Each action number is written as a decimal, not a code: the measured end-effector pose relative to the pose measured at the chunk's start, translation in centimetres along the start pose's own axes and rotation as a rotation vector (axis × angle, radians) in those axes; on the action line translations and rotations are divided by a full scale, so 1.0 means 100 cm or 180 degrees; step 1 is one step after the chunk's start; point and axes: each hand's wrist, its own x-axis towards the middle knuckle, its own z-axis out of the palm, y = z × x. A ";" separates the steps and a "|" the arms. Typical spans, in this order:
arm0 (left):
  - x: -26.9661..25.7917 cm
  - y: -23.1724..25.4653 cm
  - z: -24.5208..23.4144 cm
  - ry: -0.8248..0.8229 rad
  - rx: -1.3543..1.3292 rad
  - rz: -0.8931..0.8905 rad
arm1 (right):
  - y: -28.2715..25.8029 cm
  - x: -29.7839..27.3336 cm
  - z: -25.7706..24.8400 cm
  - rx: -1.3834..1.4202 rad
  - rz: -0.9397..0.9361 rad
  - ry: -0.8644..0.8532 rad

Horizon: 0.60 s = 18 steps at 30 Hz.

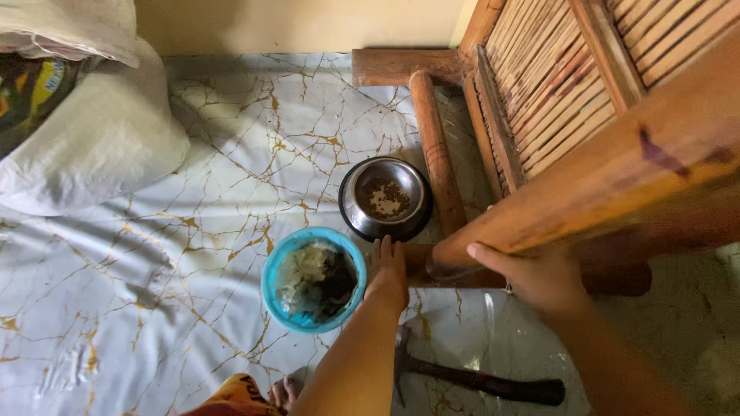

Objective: The person uses a hammer to drive a nail into a wooden frame, then secures the joint by wrapping and tying a string around the connection. The person repeatedly hammers and adjusts the string to tighten the joint.

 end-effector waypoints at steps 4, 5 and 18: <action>0.011 -0.006 -0.005 -0.0116 -0.0349 -0.0134 | -0.004 0.006 -0.004 -0.0450 -0.0292 -0.0213; 0.011 -0.007 -0.007 -0.0008 -0.0438 -0.0171 | -0.005 0.008 -0.004 -0.0446 -0.0322 -0.0278; 0.033 0.007 -0.015 -0.0697 0.0618 0.0074 | -0.002 0.017 0.000 0.0180 -0.0100 -0.0458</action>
